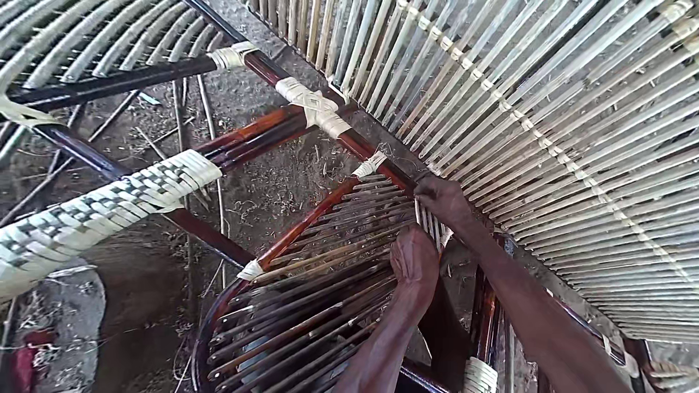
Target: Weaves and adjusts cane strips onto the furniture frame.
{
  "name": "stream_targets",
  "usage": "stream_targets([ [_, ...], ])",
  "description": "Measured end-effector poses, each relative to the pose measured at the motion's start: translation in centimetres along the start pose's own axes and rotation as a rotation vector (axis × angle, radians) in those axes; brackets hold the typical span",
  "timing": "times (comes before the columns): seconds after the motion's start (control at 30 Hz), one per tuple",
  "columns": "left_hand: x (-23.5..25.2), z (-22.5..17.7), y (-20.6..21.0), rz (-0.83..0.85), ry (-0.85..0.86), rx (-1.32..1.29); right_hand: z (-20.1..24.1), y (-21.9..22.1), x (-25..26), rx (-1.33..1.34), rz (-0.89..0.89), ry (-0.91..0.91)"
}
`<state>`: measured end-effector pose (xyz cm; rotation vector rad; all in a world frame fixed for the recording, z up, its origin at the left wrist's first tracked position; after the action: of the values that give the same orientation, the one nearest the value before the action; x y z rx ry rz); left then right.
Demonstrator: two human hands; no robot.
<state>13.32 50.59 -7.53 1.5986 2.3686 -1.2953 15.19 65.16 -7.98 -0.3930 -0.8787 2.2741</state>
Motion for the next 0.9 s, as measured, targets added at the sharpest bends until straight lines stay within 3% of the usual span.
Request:
stream_targets([
  [0.9,0.2,-0.4,-0.1,-0.026,0.001,0.049,2.6,1.1,-1.0,-0.277,0.049,-0.328],
])
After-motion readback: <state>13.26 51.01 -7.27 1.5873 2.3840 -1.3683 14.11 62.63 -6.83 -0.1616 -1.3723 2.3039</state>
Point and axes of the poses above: each hand's wrist, its own x-axis towards the middle knuckle, its own y-axis out of the palm, z = x × y, the point moved 10 cm from there along x, towards the middle knuckle, and after that the axes turned 6 degrees about y, right-handed, at the moved point
